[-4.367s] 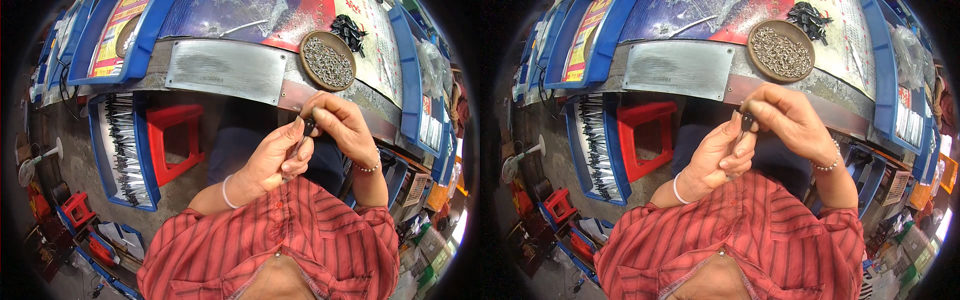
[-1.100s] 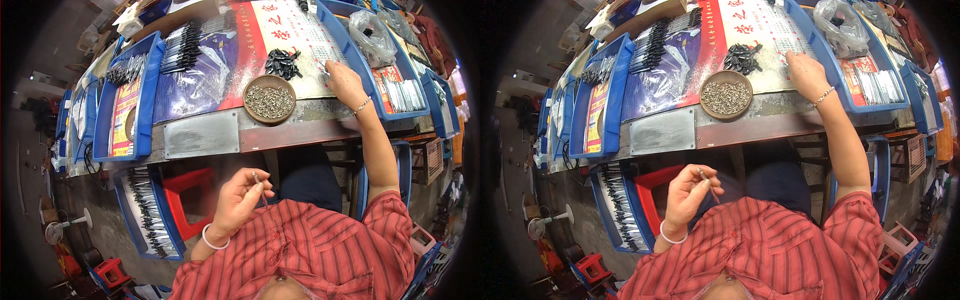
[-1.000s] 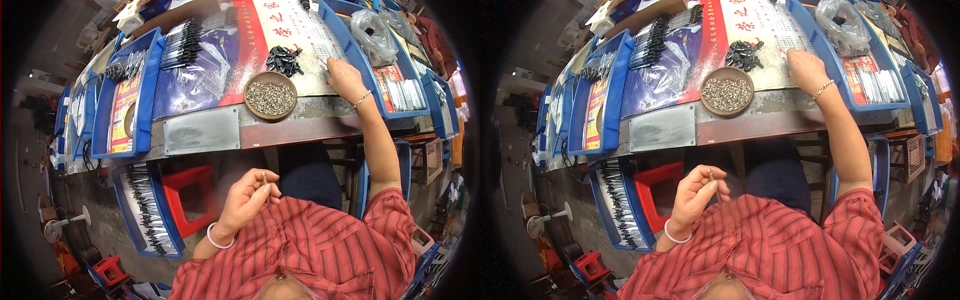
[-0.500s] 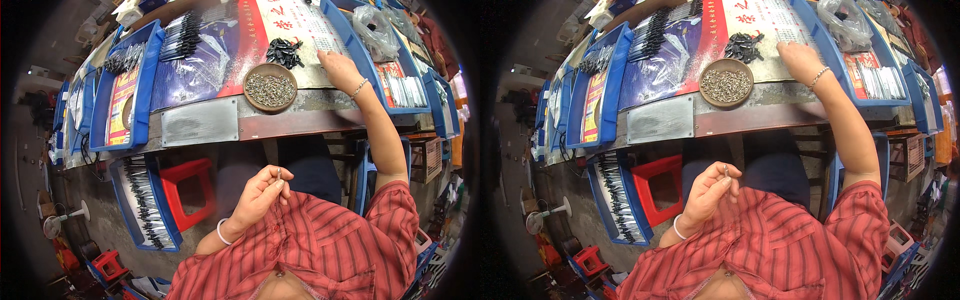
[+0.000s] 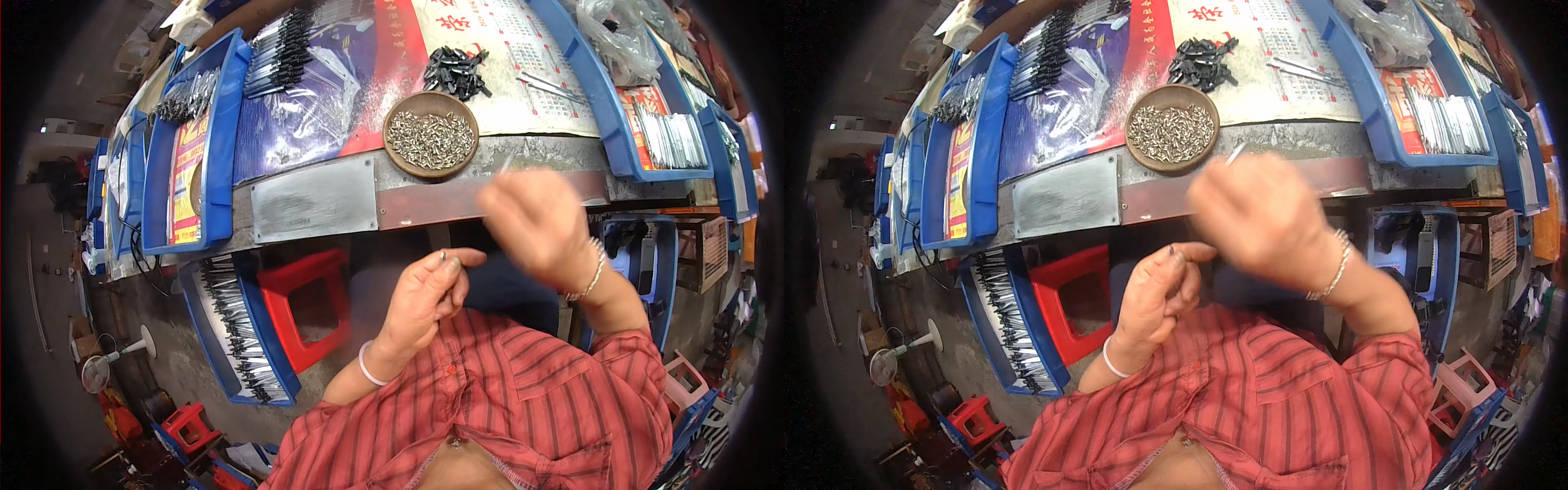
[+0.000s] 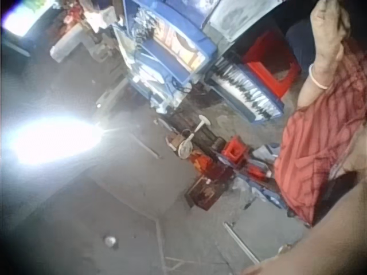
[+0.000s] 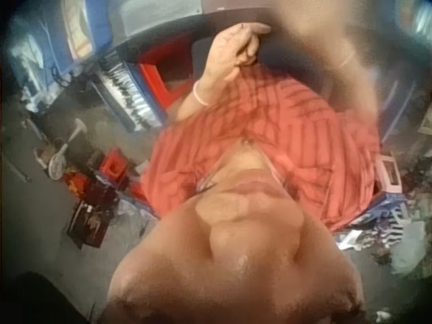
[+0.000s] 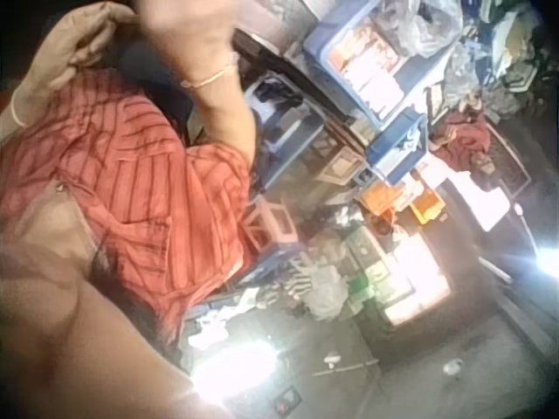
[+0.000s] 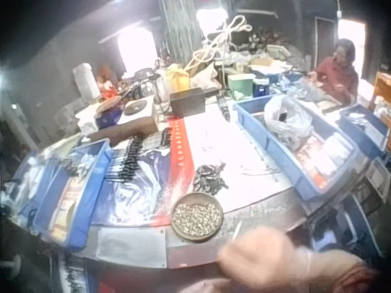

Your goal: Assembling small metal and plastic mechanical components at a workbench.

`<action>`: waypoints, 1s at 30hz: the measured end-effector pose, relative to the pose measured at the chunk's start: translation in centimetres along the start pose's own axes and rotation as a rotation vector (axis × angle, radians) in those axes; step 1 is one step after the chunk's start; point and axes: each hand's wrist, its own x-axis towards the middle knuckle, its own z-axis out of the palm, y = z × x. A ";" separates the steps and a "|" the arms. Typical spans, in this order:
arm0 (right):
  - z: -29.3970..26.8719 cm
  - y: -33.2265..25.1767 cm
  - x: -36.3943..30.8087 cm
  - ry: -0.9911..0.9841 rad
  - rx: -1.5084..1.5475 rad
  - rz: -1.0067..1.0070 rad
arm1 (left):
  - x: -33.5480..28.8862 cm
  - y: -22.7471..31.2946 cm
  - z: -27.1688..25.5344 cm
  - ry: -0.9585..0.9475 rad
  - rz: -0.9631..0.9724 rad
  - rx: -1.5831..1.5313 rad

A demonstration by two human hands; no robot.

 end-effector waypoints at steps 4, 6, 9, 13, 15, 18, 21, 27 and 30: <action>1.8 -4.1 -1.5 0.110 0.353 -0.173 | 0.6 1.0 0.5 0.097 0.028 -0.127; 2.3 -4.8 -1.9 0.116 0.413 -0.158 | 0.7 0.8 -0.8 0.012 0.074 -0.175; 2.4 -5.0 -1.8 0.033 0.536 -0.101 | 0.1 1.6 -1.6 0.055 0.042 -0.230; 1.4 -4.6 -1.5 -0.088 0.904 0.312 | -0.9 1.5 -2.6 0.065 0.094 -0.205; 1.9 -4.5 -2.2 -0.114 1.010 0.608 | -1.3 1.3 -2.4 0.098 0.101 -0.102; 2.3 -5.0 -2.0 -0.233 1.634 1.077 | -2.0 1.3 -2.1 0.092 0.028 0.008; 3.5 -5.3 -2.9 -0.299 1.781 1.106 | -2.3 0.3 -2.2 0.007 0.067 -0.009; 4.4 -6.2 -4.0 -0.313 1.778 1.169 | -2.3 -0.6 -2.4 0.011 0.075 0.106; 4.7 -6.4 -4.2 -0.280 1.768 1.202 | -2.4 -0.7 -2.1 0.044 0.093 0.077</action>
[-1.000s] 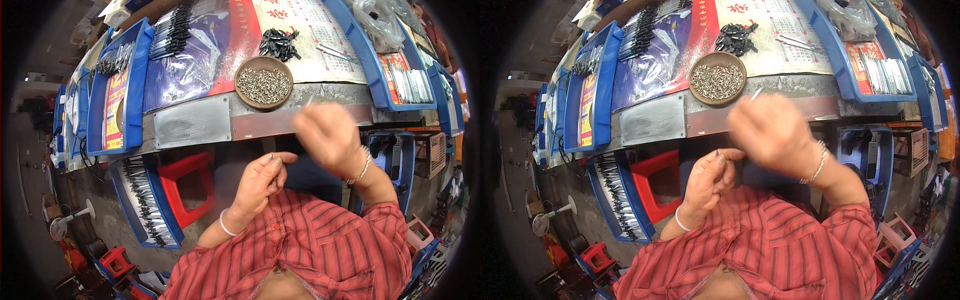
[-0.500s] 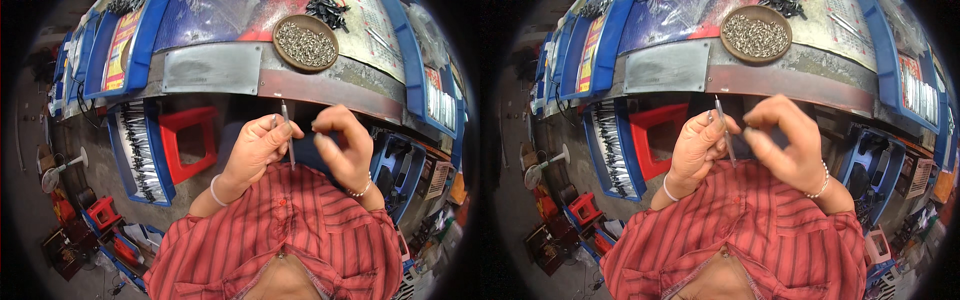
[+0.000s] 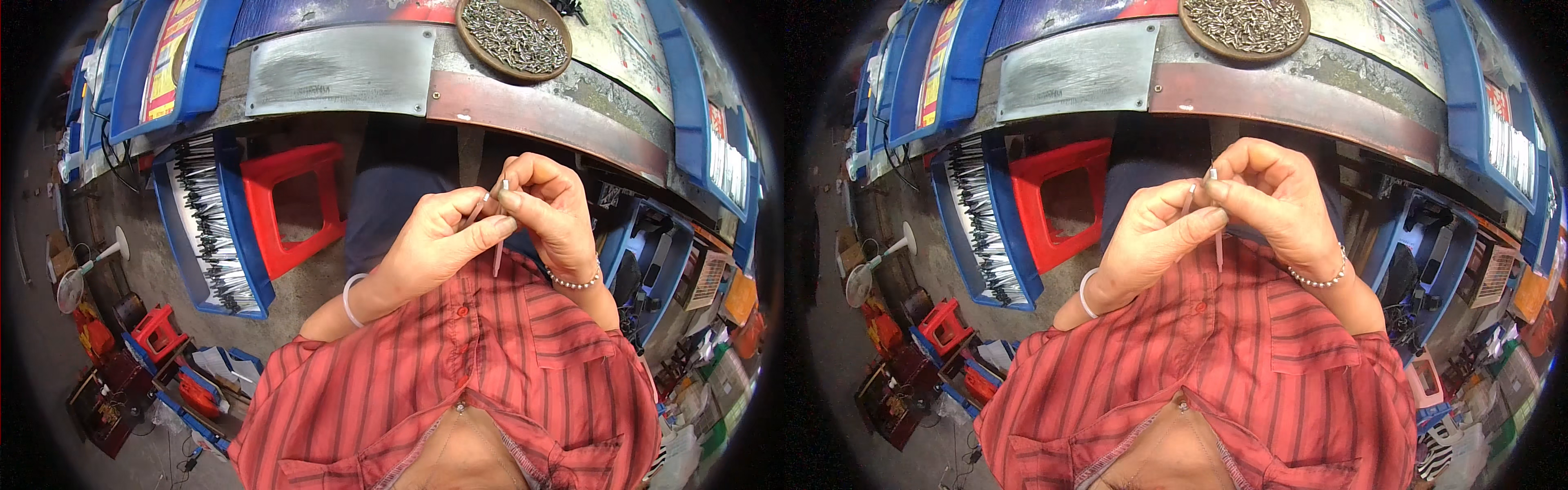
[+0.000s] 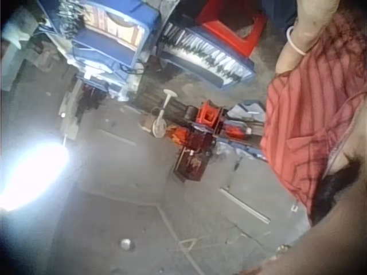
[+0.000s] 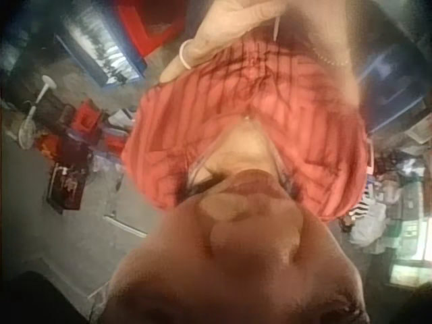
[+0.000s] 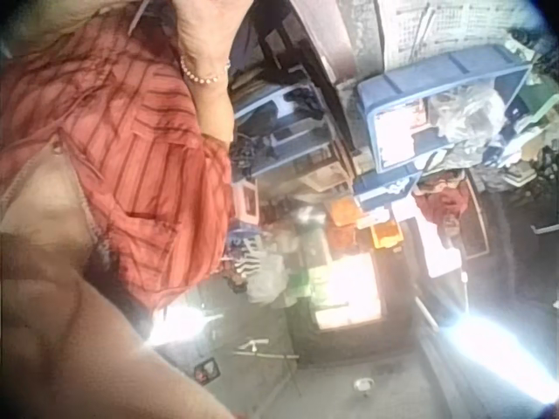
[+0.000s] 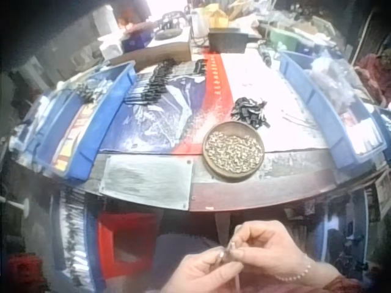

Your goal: Assembling small metal and plastic mechanical components at a workbench.

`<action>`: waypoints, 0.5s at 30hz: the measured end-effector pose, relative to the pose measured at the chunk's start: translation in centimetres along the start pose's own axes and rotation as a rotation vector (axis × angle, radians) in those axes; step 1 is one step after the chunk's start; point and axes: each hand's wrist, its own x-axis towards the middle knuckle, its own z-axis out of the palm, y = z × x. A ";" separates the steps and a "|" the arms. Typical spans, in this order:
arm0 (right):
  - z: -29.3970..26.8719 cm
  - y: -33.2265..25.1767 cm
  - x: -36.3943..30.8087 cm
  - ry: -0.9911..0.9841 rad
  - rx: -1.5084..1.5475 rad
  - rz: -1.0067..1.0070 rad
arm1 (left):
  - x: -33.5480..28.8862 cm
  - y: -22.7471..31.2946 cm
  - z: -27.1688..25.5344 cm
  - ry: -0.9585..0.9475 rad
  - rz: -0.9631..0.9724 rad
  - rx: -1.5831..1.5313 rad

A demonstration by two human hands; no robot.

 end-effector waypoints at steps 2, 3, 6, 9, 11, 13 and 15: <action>0.2 0.0 0.1 0.020 -0.002 0.017 | 0.0 -0.1 -0.3 -0.003 -0.008 -0.001; 0.2 0.0 0.1 0.021 -0.003 0.020 | 0.0 -0.2 -0.4 -0.009 -0.015 0.002; 0.4 -0.1 0.2 0.035 0.004 0.045 | 0.0 0.0 -0.5 -0.010 -0.046 -0.032; 0.7 -0.9 0.2 0.042 0.044 0.118 | 0.0 0.3 -1.1 -0.038 -0.094 -0.024; 0.6 -1.2 0.0 0.111 -0.066 0.059 | 0.1 0.5 -1.0 -0.025 -0.119 -0.009; 0.4 -1.3 -0.3 0.152 -0.432 -0.136 | 0.2 0.6 -1.1 0.001 -0.136 0.008; 0.4 -2.5 -0.9 0.076 -0.935 -0.391 | 0.3 0.3 -1.3 0.038 -0.142 0.000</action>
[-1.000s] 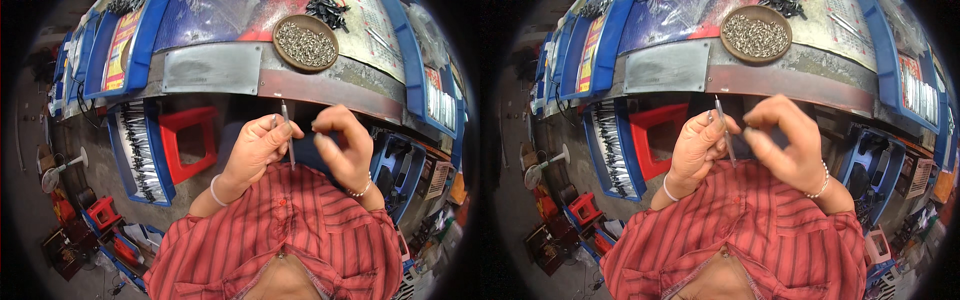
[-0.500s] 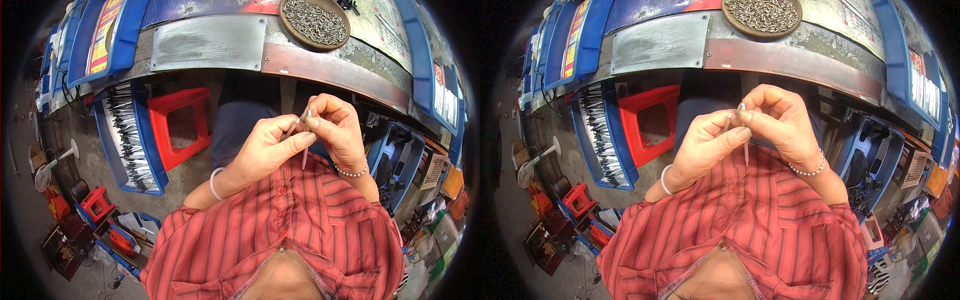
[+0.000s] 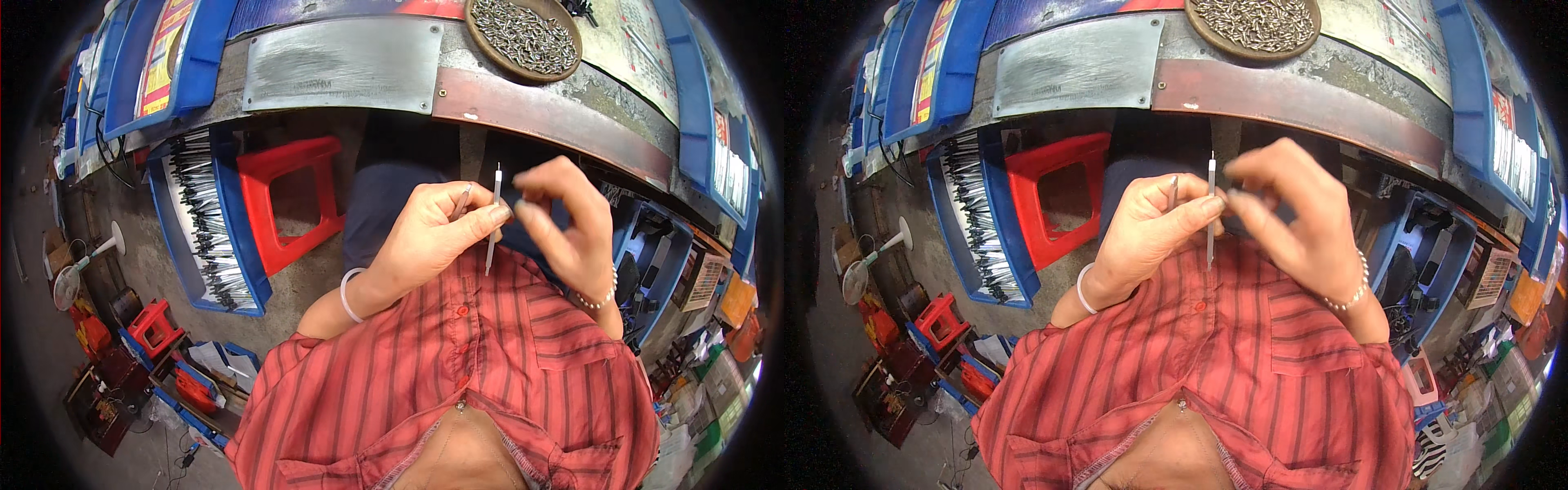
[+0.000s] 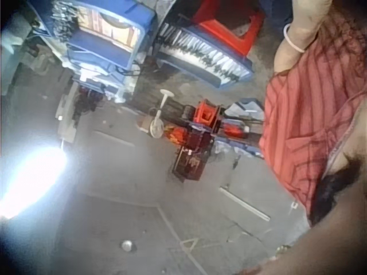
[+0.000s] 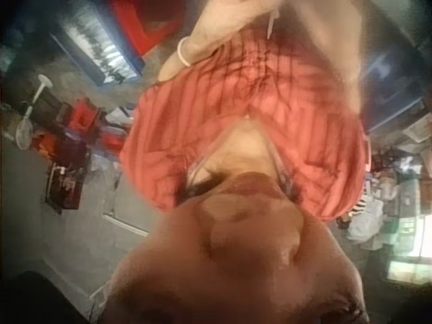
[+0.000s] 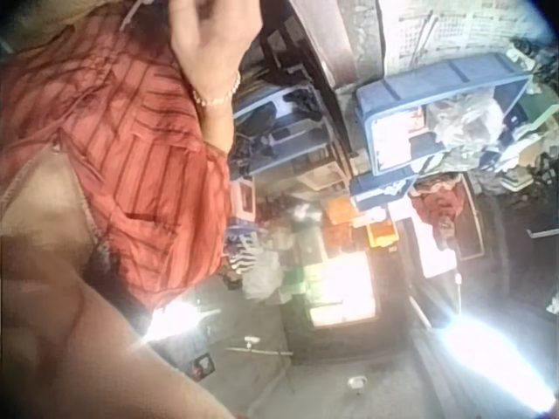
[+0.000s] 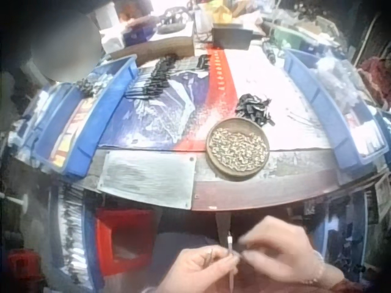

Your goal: Assembling small metal and plastic mechanical components at a workbench.

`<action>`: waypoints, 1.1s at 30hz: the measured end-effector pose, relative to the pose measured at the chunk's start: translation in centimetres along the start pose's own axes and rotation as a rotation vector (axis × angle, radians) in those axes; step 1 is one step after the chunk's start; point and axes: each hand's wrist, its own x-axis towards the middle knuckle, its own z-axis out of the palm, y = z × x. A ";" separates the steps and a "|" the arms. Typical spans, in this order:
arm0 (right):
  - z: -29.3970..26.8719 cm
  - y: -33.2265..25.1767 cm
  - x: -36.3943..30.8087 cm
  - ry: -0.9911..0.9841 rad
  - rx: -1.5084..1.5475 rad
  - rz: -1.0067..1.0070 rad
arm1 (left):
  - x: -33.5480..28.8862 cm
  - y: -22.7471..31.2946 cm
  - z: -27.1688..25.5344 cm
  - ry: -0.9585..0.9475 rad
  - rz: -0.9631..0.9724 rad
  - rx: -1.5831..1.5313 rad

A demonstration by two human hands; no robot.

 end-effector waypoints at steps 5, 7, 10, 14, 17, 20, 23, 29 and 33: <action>-0.2 -1.2 -0.5 -0.240 -0.351 -0.393 | 0.6 -0.3 -0.6 0.010 -0.042 -0.061; -0.3 -1.7 -0.2 -0.276 -0.505 -0.515 | 0.6 -0.4 -0.8 0.008 -0.082 -0.047; 0.5 -0.6 -0.6 -0.287 -0.503 -0.581 | 0.8 -0.9 -0.6 -0.001 -0.045 -0.040; 0.5 -1.0 -0.4 -0.220 -0.409 -0.624 | 0.6 -0.8 -0.4 -0.060 -0.020 -0.075; -0.1 -1.4 -0.6 -0.131 -0.213 -0.492 | 0.0 -0.3 -0.1 -0.050 -0.015 -0.052; -0.4 -1.9 -0.1 -0.022 -0.055 -0.293 | -0.5 0.1 -0.4 -0.035 0.045 0.155; -0.3 -1.1 -0.6 -0.018 0.318 0.081 | -0.7 0.4 -0.3 -0.006 0.060 0.229; 0.9 -0.1 -0.6 -0.073 0.645 0.331 | -0.2 -0.5 -1.0 -0.033 0.222 0.243; 1.3 -0.2 -0.2 -0.129 0.741 0.450 | -0.1 -0.9 -0.9 0.007 0.163 0.023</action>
